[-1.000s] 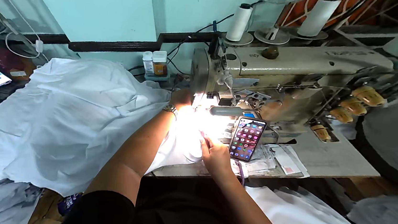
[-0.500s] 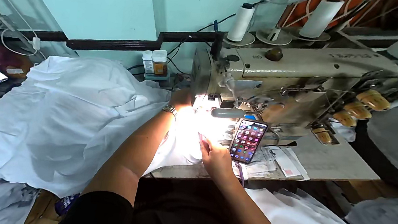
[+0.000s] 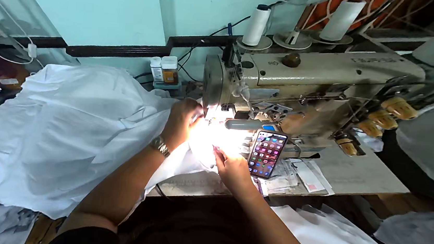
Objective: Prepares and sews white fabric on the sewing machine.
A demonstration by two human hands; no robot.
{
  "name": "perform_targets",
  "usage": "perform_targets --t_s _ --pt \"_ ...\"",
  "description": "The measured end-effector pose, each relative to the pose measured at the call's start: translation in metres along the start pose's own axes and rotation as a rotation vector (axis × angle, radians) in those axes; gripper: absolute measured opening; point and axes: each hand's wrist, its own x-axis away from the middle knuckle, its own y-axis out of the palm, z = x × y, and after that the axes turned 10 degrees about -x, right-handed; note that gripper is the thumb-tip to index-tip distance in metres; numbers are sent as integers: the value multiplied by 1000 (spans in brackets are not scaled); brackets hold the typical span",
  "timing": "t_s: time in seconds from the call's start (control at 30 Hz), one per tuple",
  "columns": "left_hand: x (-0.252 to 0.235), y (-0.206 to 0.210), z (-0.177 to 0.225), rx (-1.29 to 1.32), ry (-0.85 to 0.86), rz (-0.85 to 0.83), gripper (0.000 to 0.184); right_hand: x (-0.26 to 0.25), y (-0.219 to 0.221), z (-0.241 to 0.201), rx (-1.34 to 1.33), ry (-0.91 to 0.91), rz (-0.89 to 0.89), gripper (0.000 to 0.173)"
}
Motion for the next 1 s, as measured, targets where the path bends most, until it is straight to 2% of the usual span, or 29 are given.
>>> perform_targets --t_s 0.1,0.2,0.27,0.3,0.37,0.43,0.57,0.67,0.73,0.83,1.0 --pt "37 -12 6 -144 244 -349 49 -4 -8 -5 27 9 -95 27" --pt "45 -39 11 -246 316 -409 34 -7 -24 -13 123 -8 -236 31" --pt "51 -64 32 -79 299 -424 31 -8 -33 -17 164 -10 -302 30" --pt "55 -77 47 108 313 -468 30 -9 -35 -19 170 -4 -311 28" --pt "63 -91 73 428 385 -526 28 -5 -28 -13 139 -102 -165 19" --pt "69 -89 85 419 413 -542 28 7 -22 -7 74 -234 -39 19" --pt "74 -69 86 103 207 -482 38 40 -21 0 4 -402 -8 15" --pt "73 -36 75 -193 -2 -437 52 47 -31 2 -22 -424 -4 23" --pt "64 -22 59 -291 -91 -456 49 41 -38 2 -38 -428 -16 24" --pt "53 -21 51 -340 -96 -477 42 35 -38 5 -105 -400 -64 25" --pt "60 -29 58 -292 -78 -530 52 41 -36 9 -128 -412 -51 26"
